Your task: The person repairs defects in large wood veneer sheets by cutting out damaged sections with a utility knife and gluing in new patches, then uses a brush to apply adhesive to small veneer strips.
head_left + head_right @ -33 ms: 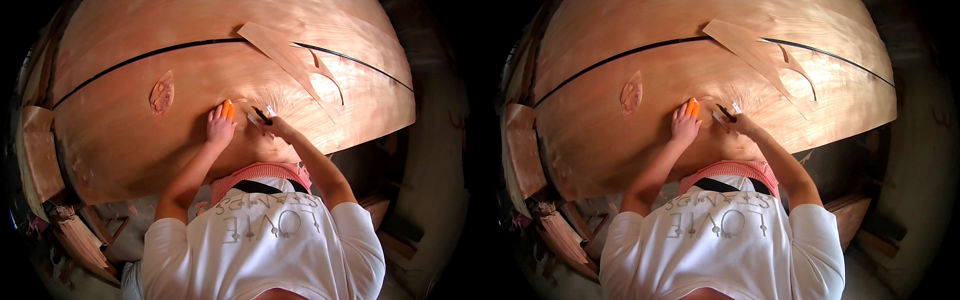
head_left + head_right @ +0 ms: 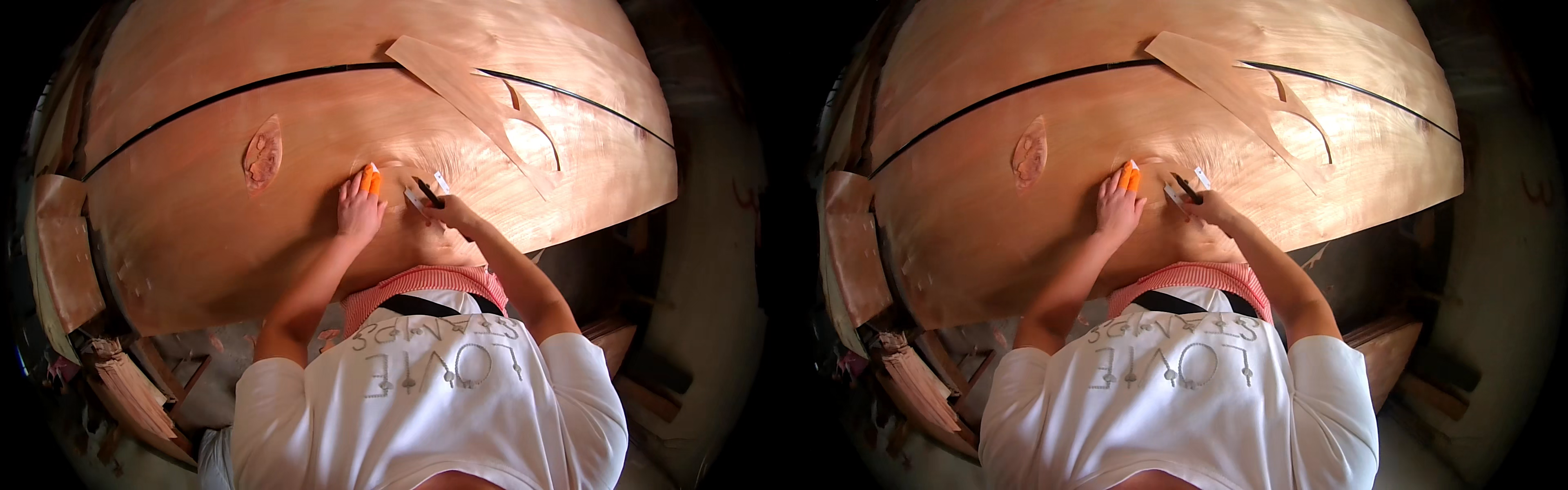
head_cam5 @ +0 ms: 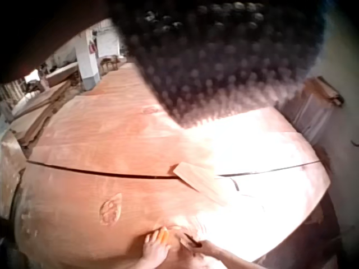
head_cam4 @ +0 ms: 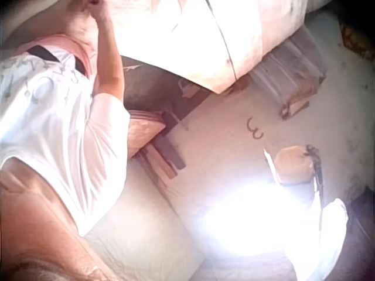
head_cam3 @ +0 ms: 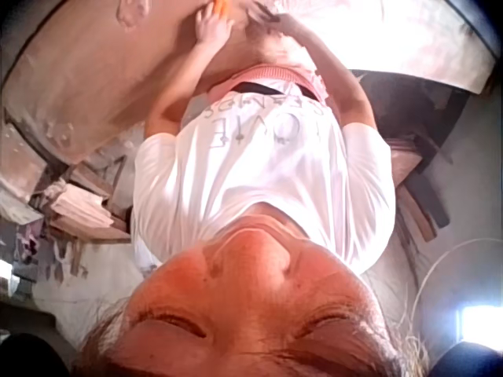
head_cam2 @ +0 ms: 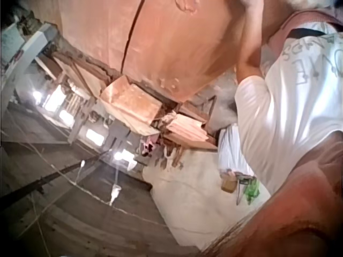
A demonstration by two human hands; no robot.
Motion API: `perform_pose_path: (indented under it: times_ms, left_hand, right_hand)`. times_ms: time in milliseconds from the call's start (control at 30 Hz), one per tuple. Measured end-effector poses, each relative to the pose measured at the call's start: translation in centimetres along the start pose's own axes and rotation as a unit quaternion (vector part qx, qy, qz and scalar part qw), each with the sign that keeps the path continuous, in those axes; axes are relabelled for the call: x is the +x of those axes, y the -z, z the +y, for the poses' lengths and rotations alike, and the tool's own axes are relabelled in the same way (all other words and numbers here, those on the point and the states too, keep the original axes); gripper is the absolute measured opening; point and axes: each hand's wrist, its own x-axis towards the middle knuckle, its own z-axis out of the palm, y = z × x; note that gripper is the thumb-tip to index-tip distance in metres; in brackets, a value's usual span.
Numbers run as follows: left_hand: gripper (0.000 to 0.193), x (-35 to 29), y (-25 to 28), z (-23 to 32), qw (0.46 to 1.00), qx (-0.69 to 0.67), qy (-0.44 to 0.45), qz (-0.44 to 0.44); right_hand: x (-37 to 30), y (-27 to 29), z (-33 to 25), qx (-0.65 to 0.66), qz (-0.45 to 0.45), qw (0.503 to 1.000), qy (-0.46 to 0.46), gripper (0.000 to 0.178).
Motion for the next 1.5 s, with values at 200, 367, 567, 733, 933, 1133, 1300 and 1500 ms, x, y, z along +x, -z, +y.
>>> perform_pose_path:
  times_ms: [200, 367, 567, 733, 933, 1133, 1300, 1500]
  left_hand:
    - [0.067, -3.1, -0.9, 5.0, 0.992, -0.074, -0.085, -0.057]
    - [0.066, -3.4, -2.7, 4.7, 0.993, 0.014, -0.092, -0.076]
    - [0.078, -2.6, -1.0, 6.1, 0.989, 0.050, -0.086, -0.106]
    - [0.078, -2.7, -0.9, 8.5, 0.988, 0.079, -0.086, -0.100]
    - [0.071, -3.1, -0.9, 10.8, 0.983, 0.147, -0.034, -0.106]
    - [0.056, -1.7, -1.5, 13.9, 0.974, 0.158, 0.069, -0.149]
    - [0.043, 1.1, -3.0, 21.5, 0.997, 0.059, -0.022, -0.053]
    - [0.044, 6.4, -7.2, 36.9, 0.984, -0.057, -0.158, -0.056]
  right_hand:
    - [-0.1, -2.2, 2.6, 0.047, 0.021, 0.998, 0.023, 0.021]
    - [-1.0, -0.1, 1.0, -0.255, 0.063, 0.957, 0.121, 0.017]
    - [-8.6, 3.9, 5.9, -0.086, 0.008, 0.996, 0.024, 0.027]
    - [-19.6, 4.1, 13.8, 0.228, -0.033, 0.973, -0.014, 0.029]
    - [-28.2, 5.4, 25.2, 0.307, -0.106, 0.946, 0.019, 0.023]
    - [-36.5, 6.7, 34.3, 0.166, -0.055, 0.984, -0.025, 0.041]
    - [-43.8, 7.9, 41.5, 0.324, 0.025, 0.945, -0.032, 0.037]
    - [-49.0, 10.3, 51.3, 0.388, 0.025, 0.921, -0.029, 0.030]
